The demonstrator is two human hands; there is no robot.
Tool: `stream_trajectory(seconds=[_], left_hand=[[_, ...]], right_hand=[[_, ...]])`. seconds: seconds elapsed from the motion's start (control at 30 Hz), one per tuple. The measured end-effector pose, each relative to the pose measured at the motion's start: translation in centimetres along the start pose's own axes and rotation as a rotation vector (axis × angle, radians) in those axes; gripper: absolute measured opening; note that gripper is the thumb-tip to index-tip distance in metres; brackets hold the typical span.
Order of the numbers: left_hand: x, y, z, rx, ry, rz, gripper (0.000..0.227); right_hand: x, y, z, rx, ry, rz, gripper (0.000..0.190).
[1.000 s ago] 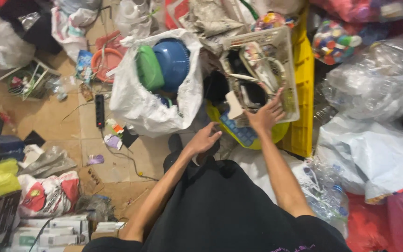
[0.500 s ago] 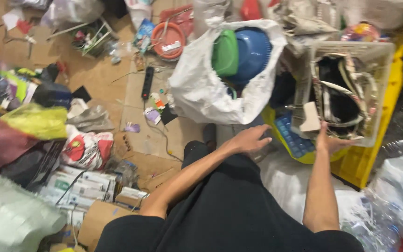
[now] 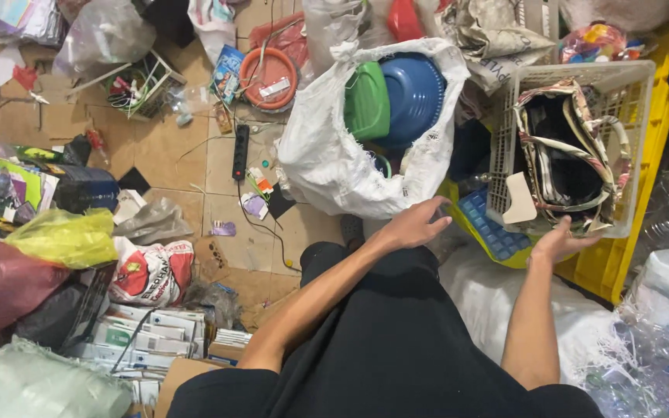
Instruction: The person sorts through a cluttered pile of household items in a storage area. They pick up and examine various objects including a white plastic container, a blue ice cube tray, an orange plastic lid, a decorative bowl, and a patterned tote bag, placing some items into a large white sack.
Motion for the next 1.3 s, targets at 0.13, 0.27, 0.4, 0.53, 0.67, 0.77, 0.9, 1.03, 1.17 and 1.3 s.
stream_trajectory(seconds=[0.13, 0.27, 0.4, 0.53, 0.67, 0.77, 0.9, 1.03, 1.17, 1.3], left_hand=[[-0.2, 2.2, 0.7, 0.014, -0.012, -0.014, 0.051], [-0.1, 4.9, 1.8, -0.047, 0.001, 0.023, 0.048], [-0.7, 7.8, 3.8, 0.0, -0.051, 0.013, 0.045], [1.2, 11.8, 6.9, 0.025, -0.176, 0.081, 0.043], [2.5, 14.1, 7.3, -0.01, -0.163, -0.001, 0.04], [1.7, 14.4, 6.8, -0.057, -0.152, -0.002, 0.039], [1.0, 14.0, 6.1, -0.048, -0.207, -0.2, 0.041], [0.6, 13.3, 5.9, -0.054, -0.141, -0.169, 0.039], [2.8, 13.6, 6.8, -0.047, -0.209, -0.18, 0.039], [4.0, 13.7, 7.7, -0.056, -0.185, -0.149, 0.037]], right_hand=[[-1.8, 0.3, -2.4, -0.213, -0.202, 0.154, 0.093], [-6.2, 0.2, -2.2, -0.197, 0.167, 0.809, 0.059], [-13.0, 1.3, -2.6, 0.087, 0.347, 1.022, 0.043], [-13.4, 1.3, -3.8, 0.272, 0.279, 0.875, 0.035], [-12.8, 0.3, -2.5, 0.374, 0.247, 0.799, 0.035], [-7.7, -0.8, -1.5, 0.304, 0.175, 0.809, 0.04], [0.1, -1.3, -0.2, 0.241, 0.11, 0.802, 0.044], [1.7, -0.1, -1.3, 0.241, 0.066, 0.68, 0.041], [4.6, 5.0, -2.9, 0.228, -0.159, 0.384, 0.036], [9.7, 8.9, -4.2, 0.355, 0.088, 0.563, 0.036]])
Point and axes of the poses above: each hand's wrist, its own y-axis towards the middle knuckle, its own z-axis out of the palm, x = y × z, the point moved 6 cm from there along y, towards the middle knuckle, and after that the axes turned 2 degrees about z, right-handed, at the moved point
